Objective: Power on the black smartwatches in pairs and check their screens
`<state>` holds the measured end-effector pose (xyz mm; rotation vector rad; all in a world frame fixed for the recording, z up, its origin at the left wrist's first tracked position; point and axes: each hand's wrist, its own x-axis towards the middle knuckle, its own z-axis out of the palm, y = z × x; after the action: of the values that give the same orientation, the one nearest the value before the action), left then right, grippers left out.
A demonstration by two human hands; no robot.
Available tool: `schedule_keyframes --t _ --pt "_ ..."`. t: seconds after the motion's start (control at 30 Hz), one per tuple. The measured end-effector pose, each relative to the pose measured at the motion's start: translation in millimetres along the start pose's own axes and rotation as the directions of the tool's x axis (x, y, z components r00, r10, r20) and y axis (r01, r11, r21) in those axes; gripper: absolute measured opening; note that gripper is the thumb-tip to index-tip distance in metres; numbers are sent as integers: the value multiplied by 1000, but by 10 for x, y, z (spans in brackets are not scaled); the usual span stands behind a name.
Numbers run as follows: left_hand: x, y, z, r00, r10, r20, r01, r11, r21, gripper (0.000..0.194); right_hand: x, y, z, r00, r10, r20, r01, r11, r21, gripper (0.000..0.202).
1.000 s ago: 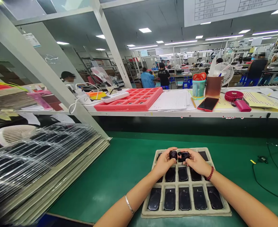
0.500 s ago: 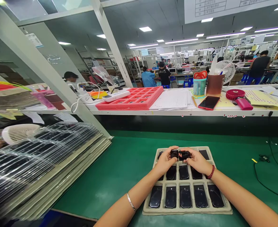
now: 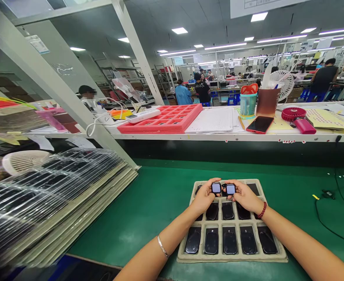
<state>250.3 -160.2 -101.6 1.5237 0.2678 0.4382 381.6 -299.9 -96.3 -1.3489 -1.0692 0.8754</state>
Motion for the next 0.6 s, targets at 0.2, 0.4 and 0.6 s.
schedule_keyframes --t 0.2,0.4,0.6 --pt "-4 2 3 1000 -9 -26 10 999 39 47 -20 -31 36 1000 9 -25 -9 1000 -10 46" --pt "-26 46 -9 999 -39 -38 40 999 22 48 -12 -3 14 998 34 -58 -30 997 73 51" --pt "-22 24 -21 999 -41 19 41 999 -35 56 6 -11 -38 997 43 -58 -33 988 150 53"
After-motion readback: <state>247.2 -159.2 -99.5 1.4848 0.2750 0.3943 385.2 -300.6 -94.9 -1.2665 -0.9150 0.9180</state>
